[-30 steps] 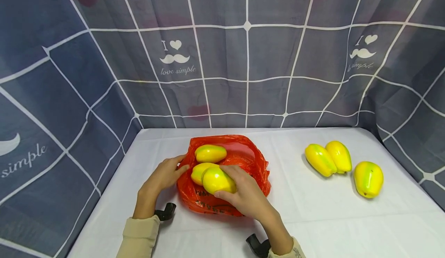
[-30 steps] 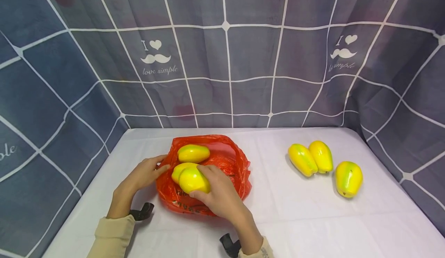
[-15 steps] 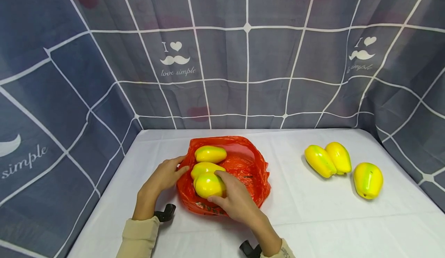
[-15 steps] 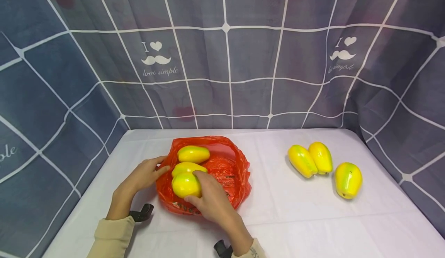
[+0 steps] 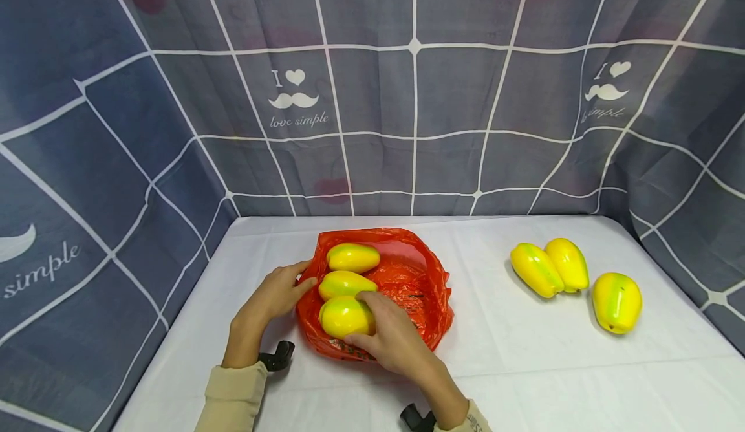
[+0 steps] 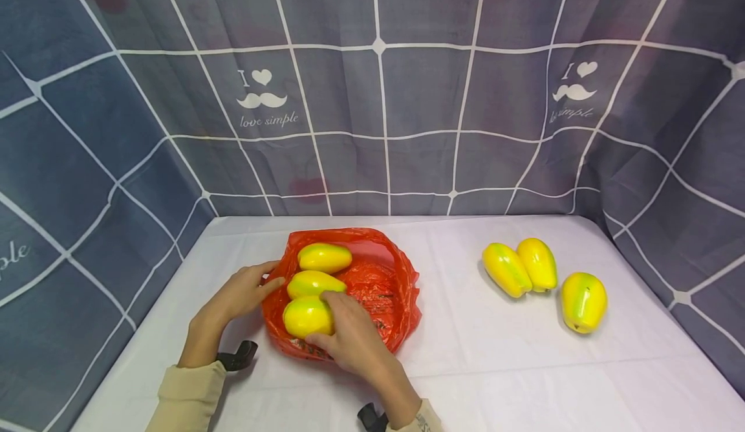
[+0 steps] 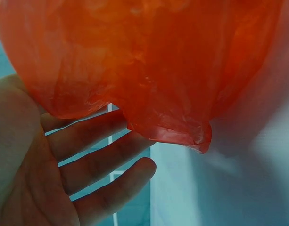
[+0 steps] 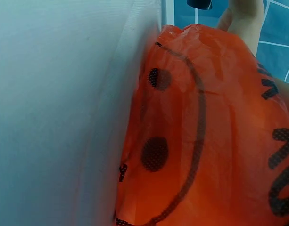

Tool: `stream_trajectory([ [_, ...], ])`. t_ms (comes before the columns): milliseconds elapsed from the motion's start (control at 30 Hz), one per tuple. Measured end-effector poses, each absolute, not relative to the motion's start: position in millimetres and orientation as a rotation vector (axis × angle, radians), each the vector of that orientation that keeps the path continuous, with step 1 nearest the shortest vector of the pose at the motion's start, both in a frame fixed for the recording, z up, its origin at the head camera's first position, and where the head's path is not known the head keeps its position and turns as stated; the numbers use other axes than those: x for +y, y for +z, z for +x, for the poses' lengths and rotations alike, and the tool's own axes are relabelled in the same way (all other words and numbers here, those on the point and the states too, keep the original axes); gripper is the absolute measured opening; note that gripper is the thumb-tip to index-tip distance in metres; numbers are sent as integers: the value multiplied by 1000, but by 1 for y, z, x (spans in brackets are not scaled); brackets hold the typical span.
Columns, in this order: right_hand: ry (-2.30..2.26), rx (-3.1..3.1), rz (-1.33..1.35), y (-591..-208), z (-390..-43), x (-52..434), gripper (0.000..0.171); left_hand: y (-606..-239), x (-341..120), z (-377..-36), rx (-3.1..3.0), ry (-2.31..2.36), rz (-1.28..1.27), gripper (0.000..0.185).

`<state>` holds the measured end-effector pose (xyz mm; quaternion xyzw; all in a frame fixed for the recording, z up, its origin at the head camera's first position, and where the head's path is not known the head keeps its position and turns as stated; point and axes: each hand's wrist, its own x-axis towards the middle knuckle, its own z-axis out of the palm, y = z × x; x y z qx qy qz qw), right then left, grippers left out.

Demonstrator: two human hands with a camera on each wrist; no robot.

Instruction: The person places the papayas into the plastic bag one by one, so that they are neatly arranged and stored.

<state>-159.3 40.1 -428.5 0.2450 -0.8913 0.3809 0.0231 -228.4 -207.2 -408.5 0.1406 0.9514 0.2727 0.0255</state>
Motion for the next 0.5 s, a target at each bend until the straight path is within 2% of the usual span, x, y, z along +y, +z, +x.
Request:
stream_trajectory([
  [233,1074,-2783,827,-433,-161,39,54,-409,-208,-229,2939,851,432,51],
  [500,985,-2834,853,-435,-162,41,55,-409,-208,-230,2933,850,422,52],
])
